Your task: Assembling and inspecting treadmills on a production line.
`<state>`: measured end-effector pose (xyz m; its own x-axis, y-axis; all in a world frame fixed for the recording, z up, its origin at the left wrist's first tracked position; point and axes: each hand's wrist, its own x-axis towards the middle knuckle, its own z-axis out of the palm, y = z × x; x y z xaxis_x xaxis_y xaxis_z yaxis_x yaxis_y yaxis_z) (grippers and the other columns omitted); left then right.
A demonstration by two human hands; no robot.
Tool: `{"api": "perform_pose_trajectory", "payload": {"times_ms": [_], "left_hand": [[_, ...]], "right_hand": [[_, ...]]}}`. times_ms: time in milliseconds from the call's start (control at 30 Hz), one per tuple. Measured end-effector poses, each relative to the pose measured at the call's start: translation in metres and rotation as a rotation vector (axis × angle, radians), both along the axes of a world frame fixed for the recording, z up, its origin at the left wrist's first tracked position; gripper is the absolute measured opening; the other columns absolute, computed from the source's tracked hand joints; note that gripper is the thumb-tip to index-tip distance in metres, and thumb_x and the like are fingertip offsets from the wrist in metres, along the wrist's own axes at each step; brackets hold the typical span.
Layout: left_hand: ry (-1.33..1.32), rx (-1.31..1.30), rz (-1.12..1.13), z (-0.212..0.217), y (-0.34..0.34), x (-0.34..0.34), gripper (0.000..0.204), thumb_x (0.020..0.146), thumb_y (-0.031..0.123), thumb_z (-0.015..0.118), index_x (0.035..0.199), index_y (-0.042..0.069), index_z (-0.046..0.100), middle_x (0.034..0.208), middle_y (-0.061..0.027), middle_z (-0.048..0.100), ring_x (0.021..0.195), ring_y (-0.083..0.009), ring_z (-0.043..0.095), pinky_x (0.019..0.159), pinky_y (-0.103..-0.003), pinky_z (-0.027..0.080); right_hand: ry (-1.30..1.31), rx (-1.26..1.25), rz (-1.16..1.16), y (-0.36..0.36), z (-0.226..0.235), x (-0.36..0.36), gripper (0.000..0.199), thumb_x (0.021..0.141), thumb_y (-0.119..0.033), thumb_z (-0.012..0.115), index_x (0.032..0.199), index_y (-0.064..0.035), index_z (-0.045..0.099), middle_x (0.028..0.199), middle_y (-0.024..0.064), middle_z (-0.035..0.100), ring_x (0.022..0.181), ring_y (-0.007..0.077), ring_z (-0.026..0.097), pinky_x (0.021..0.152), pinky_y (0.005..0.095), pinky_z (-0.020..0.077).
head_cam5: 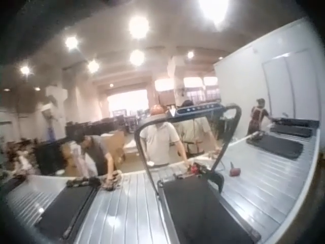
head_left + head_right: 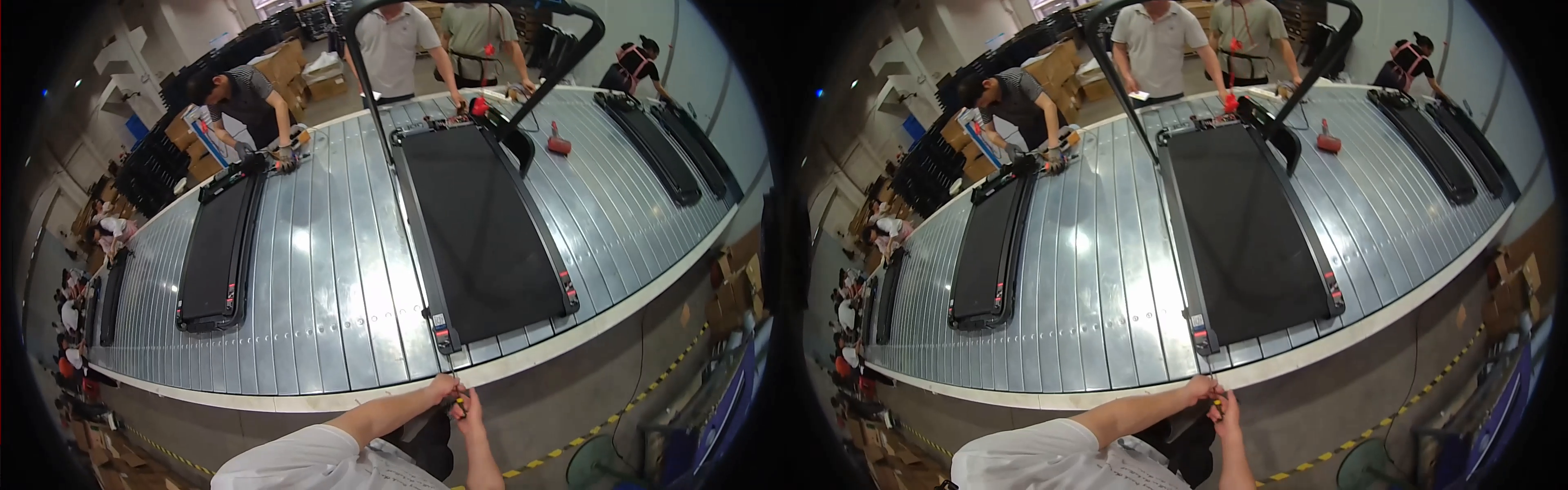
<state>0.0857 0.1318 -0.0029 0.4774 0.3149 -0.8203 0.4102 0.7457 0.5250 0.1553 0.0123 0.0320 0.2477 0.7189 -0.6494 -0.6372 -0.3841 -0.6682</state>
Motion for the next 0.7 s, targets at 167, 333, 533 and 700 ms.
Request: {"api": "perform_pose_trajectory", "payload": {"times_ms": [167, 333, 533, 700], "left_hand": [[-0.208, -0.237, -0.046, -0.009, 0.017, -0.044, 0.026, 0.092, 0.019, 0.046, 0.091, -0.003, 0.061, 0.09, -0.0132, 0.067, 0.065, -0.0239, 0.064, 0.064, -0.033, 0.051], [-0.053, -0.136, 0.03, 0.042, 0.017, -0.009, 0.028, 0.093, 0.023, 0.043, 0.101, 0.001, 0.06, 0.099, -0.0084, 0.066, 0.092, -0.0202, 0.062, 0.083, -0.034, 0.046], [0.008, 0.218, -0.226, -0.005, 0.012, -0.03, 0.022, 0.09, 0.016, 0.048, 0.094, 0.002, 0.063, 0.085, -0.0076, 0.067, 0.073, -0.0178, 0.064, 0.069, -0.03, 0.05], [-0.024, 0.275, -0.174, 0.005, 0.011, -0.026, 0.022, 0.088, 0.015, 0.048, 0.086, 0.002, 0.065, 0.081, -0.0066, 0.067, 0.07, -0.0166, 0.064, 0.062, -0.028, 0.049]], "right_hand": [[0.217, 0.276, -0.426, -0.012, 0.027, -0.047, 0.023, 0.089, -0.02, 0.049, 0.106, -0.0038, 0.053, 0.082, 0.007, 0.061, 0.068, 0.0172, 0.057, 0.066, 0.0288, 0.0459], [-0.888, 0.145, -0.19, -0.02, 0.06, -0.04, 0.023, 0.093, -0.018, 0.044, 0.112, -0.0054, 0.049, 0.085, 0.0106, 0.06, 0.072, 0.0186, 0.058, 0.065, 0.0311, 0.0492], [0.995, 0.165, -0.751, -0.02, -0.053, -0.065, 0.02, 0.092, -0.023, 0.047, 0.11, -0.0171, 0.05, 0.088, 0.0106, 0.057, 0.07, 0.0199, 0.055, 0.06, 0.0331, 0.0467], [0.533, 0.197, -0.67, -0.024, 0.057, -0.065, 0.032, 0.082, -0.014, 0.057, 0.113, -0.0137, 0.051, 0.11, 0.0137, 0.054, 0.09, 0.0263, 0.056, 0.08, 0.0414, 0.0476]]}}
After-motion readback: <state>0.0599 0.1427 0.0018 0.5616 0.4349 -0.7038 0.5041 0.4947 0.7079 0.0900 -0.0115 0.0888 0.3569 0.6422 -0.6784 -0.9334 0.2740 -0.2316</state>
